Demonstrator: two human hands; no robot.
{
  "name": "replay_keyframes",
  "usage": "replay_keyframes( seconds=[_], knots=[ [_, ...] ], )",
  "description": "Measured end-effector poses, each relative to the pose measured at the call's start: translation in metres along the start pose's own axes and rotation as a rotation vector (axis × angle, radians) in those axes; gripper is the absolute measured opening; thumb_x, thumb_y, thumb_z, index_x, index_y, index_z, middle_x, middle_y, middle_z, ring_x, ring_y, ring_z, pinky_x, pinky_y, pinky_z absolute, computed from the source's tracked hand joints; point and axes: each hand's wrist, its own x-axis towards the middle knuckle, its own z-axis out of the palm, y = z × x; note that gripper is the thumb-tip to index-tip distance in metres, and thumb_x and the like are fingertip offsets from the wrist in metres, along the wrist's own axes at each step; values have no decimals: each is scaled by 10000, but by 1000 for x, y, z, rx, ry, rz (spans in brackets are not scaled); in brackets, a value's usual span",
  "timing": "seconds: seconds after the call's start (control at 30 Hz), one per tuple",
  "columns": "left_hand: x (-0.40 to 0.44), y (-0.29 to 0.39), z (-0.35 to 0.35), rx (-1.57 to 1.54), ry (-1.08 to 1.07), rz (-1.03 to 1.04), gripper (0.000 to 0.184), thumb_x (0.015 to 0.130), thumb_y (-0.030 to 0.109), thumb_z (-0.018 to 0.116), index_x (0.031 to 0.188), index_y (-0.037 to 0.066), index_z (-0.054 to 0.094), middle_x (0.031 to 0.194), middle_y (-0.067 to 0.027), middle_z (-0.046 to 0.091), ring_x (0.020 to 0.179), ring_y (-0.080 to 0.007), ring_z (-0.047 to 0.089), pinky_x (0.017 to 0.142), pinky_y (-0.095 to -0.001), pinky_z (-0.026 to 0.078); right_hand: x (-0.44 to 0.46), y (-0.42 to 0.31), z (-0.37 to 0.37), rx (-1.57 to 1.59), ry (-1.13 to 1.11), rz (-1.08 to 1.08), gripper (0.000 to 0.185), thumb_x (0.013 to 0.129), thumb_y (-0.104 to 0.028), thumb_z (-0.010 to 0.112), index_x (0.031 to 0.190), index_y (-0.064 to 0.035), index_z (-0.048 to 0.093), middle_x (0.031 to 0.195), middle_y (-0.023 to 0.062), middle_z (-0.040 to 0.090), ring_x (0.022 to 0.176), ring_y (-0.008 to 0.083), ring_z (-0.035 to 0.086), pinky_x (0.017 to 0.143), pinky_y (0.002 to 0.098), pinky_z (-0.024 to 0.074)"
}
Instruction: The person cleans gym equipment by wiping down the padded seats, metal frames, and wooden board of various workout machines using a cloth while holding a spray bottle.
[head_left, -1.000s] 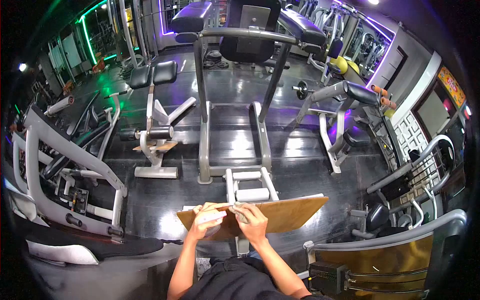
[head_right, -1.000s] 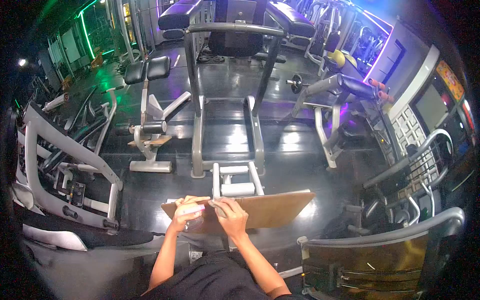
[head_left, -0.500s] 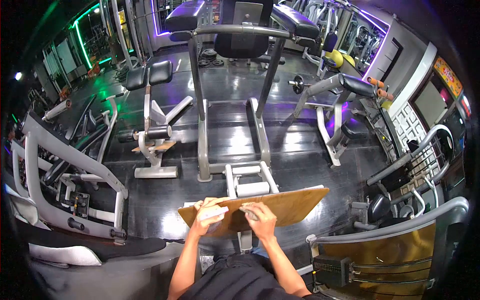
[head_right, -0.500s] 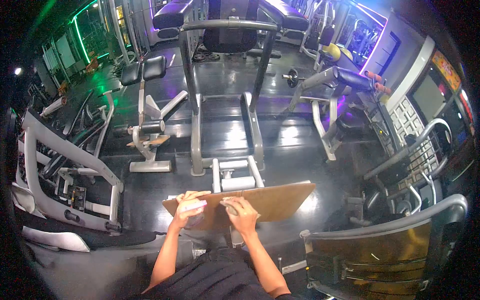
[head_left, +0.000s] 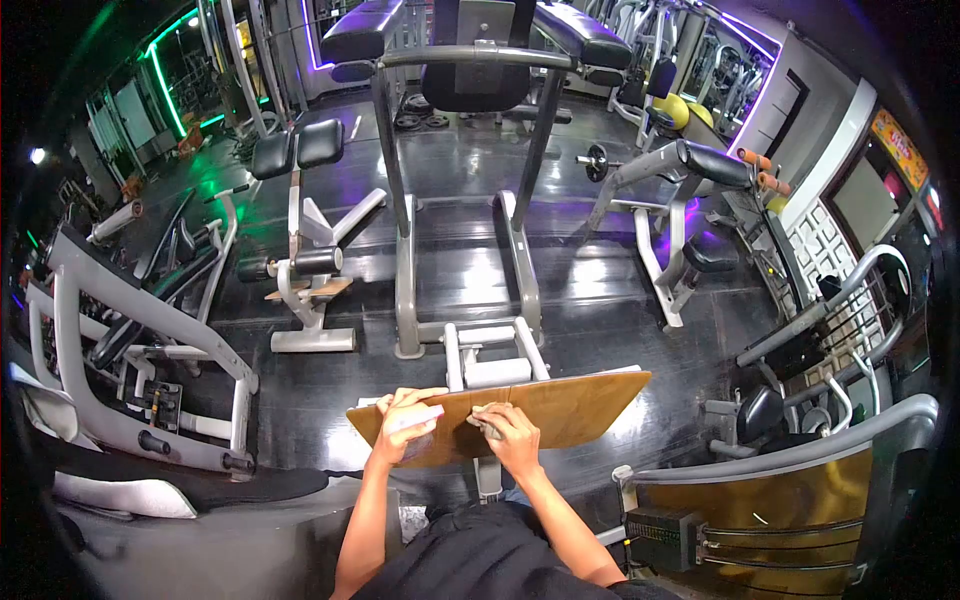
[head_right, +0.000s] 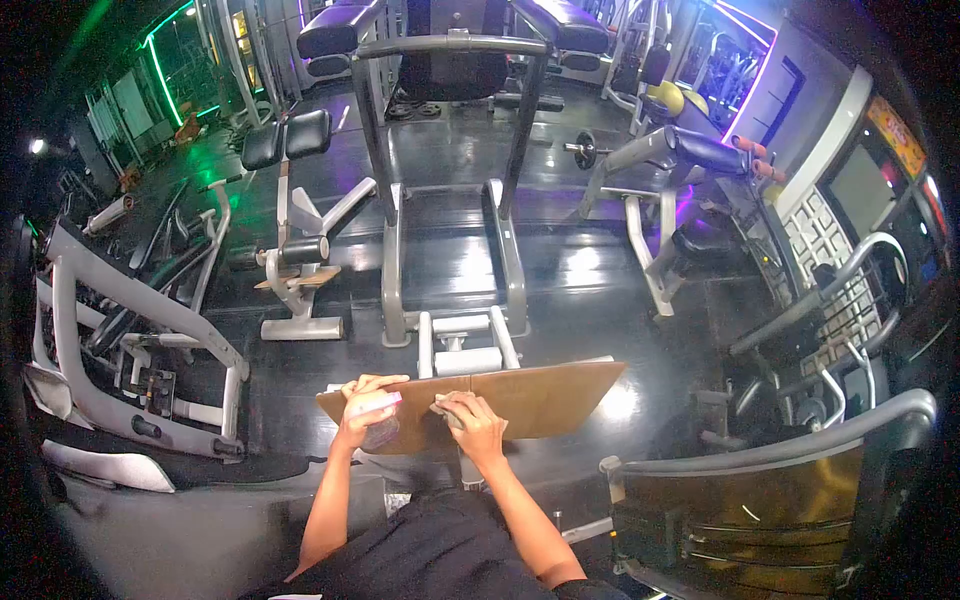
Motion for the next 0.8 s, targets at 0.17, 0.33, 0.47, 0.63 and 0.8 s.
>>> replay_keyframes(
  seconds=[0.17,0.33,0.47,0.63,0.8],
  knots=[
    [-3,-6,5,42,33,-28,311,833,367,592,888,97,738,1282,-16,665,1059,-190,522,974,-360,229,-5,16,-15,-4,-104,5,285,684,-62,798,941,-177,751,978,-5,712,878,219,684,791,347,569],
    [-3,-4,7,71,57,-21,308,828,365,593,890,106,747,1266,-5,673,1050,-189,520,974,-371,226,19,16,-49,22,91,82,255,691,-16,787,926,-107,752,928,46,706,873,240,688,786,351,560],
    [-2,-1,7,76,53,-36,305,816,364,599,890,115,761,1254,-5,680,1055,-195,518,980,-379,219,32,5,-50,117,174,137,240,704,10,767,931,-68,753,911,84,695,860,243,685,765,345,552],
    [-2,5,13,183,63,-51,317,801,384,611,898,128,771,1304,-18,653,1085,-205,515,1001,-393,206,27,-17,-18,174,55,38,278,709,-39,792,966,-135,749,966,17,714,883,219,683,792,329,567],
    [6,19,20,232,92,-82,334,803,402,612,913,131,772,1345,-46,625,1184,-227,516,1041,-415,189,9,-3,1,60,-81,-48,311,733,-121,774,1026,-214,727,1028,-77,690,871,168,664,714,323,568]
  ],
)
